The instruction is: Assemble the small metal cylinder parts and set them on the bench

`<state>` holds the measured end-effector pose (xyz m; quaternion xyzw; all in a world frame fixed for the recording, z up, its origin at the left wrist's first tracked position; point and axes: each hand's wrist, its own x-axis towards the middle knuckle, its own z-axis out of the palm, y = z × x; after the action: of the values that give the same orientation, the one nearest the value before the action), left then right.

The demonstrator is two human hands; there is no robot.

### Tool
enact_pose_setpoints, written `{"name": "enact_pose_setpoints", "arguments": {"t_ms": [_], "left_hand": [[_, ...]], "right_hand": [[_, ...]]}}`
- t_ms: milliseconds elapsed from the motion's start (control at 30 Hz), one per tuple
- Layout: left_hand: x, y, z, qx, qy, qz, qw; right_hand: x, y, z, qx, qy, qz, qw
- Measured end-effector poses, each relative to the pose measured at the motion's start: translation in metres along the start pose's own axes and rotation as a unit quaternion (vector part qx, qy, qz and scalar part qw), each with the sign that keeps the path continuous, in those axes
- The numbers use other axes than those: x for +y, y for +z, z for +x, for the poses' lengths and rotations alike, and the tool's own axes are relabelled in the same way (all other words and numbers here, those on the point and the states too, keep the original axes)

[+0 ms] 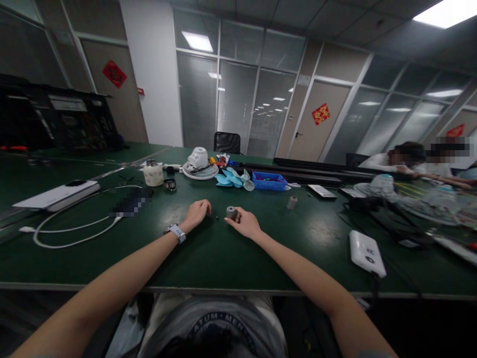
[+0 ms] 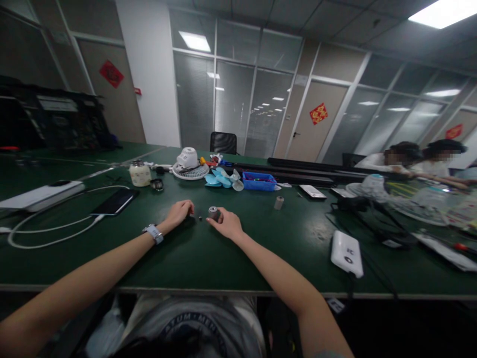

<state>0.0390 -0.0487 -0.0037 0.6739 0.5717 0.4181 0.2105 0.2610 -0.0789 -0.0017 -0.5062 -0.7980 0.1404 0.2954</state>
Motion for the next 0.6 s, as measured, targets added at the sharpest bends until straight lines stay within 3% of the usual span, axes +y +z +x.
{"name": "enact_pose_setpoints", "arguments": {"t_ms": [400, 600], "left_hand": [[0.0023, -0.0032, -0.0004, -0.005, -0.028, 0.073, 0.997], [0.0042, -0.0016, -0.0004, -0.005, -0.044, 0.091, 0.995]], "right_hand": [[0.0002, 0.0001, -0.0046, 0.018, -0.077, 0.049, 0.996], [-0.0004, 0.0002, -0.0049, 0.02, -0.077, 0.035, 0.996]]}}
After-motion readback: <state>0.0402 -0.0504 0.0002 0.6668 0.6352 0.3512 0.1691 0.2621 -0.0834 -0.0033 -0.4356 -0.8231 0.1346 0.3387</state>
